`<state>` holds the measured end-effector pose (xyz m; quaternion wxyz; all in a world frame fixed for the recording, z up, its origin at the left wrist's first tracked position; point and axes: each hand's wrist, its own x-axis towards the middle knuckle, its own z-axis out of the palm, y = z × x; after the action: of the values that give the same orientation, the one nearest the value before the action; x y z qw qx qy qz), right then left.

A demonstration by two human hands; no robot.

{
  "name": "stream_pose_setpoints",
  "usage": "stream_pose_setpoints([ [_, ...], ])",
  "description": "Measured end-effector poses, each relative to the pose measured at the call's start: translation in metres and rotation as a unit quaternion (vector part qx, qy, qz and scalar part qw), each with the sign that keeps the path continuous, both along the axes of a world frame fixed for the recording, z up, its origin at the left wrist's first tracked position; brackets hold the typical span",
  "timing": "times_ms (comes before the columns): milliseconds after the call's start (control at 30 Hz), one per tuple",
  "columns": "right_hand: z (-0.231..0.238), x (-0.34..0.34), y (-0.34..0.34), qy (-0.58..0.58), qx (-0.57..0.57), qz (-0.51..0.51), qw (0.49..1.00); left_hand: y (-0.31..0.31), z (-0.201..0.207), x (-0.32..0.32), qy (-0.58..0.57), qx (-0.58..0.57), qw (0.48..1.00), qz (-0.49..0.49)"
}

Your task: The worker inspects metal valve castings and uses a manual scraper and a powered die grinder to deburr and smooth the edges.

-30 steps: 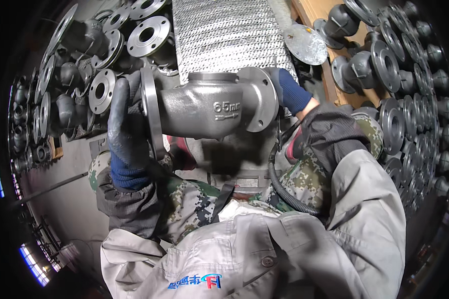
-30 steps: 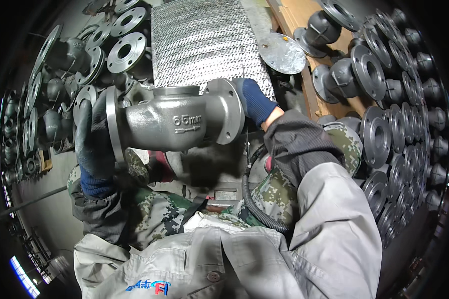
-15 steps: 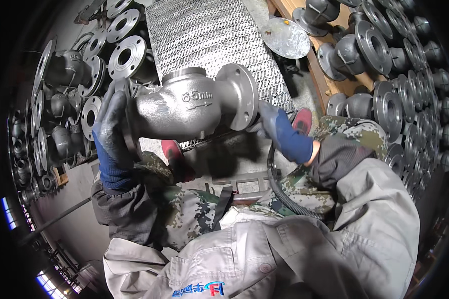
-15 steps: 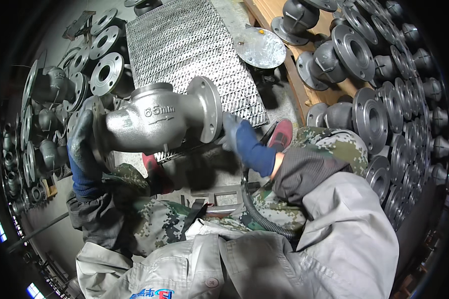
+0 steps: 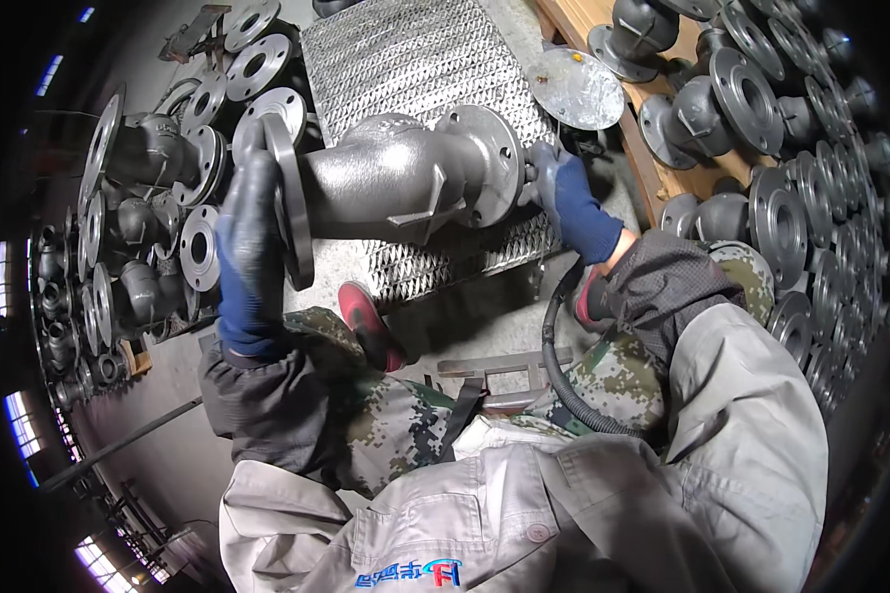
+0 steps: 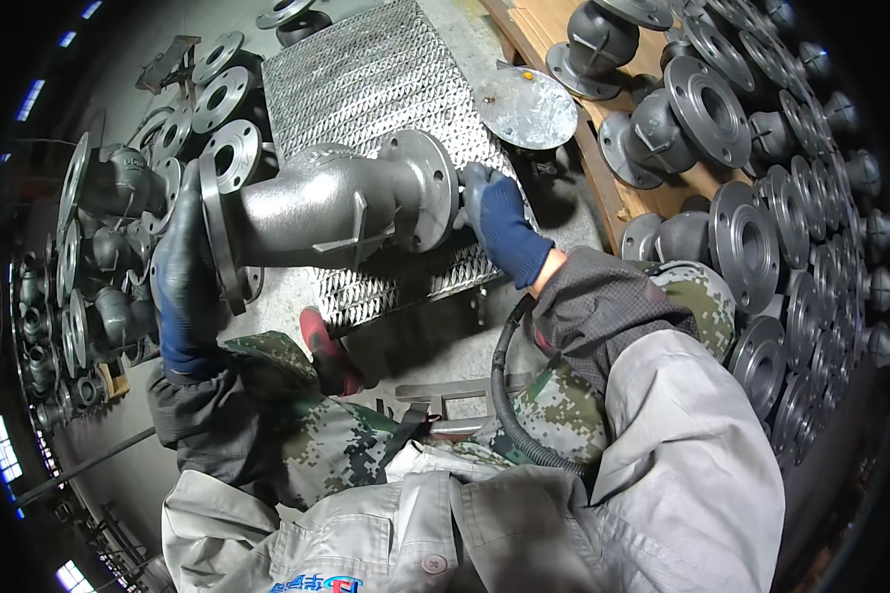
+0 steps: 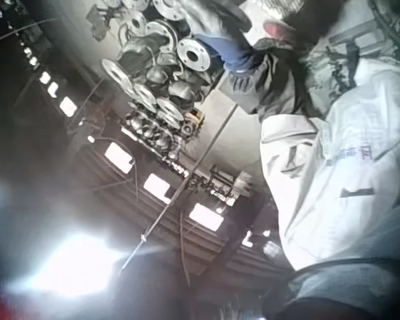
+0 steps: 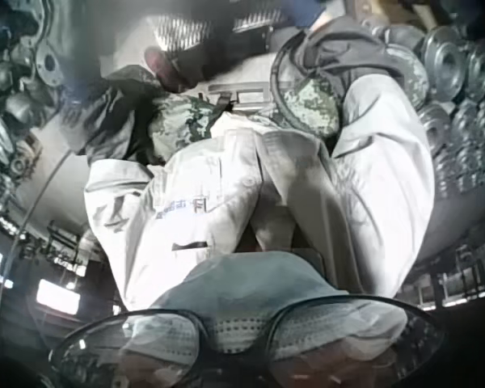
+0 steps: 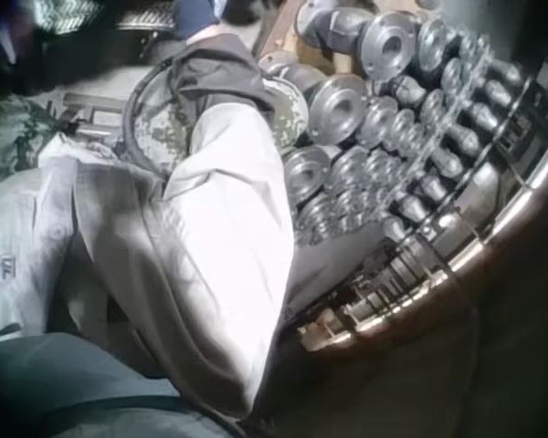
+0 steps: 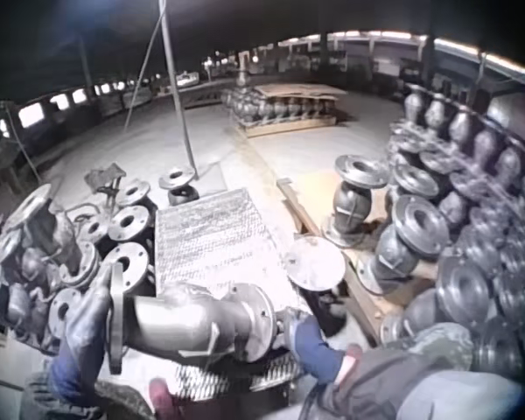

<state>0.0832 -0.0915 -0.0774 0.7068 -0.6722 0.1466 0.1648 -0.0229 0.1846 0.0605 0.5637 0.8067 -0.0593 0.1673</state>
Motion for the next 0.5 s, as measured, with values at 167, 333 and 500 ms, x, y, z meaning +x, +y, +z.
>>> stream_pose_setpoints([
  [167,-0.024,-0.018,0.012,0.066,0.076,-0.006,0.995,0.019,-0.021,-0.003,-0.049,0.214,0.973,0.066],
  [333,-0.006,-0.003,0.022,0.005,-0.001,0.114,0.993,0.015,-0.025,-0.027,0.157,-0.241,0.943,0.170],
  [500,0.031,-0.023,0.012,-0.027,0.005,0.118,0.993,0.023,-0.031,-0.059,-0.048,0.246,0.956,0.155],
])
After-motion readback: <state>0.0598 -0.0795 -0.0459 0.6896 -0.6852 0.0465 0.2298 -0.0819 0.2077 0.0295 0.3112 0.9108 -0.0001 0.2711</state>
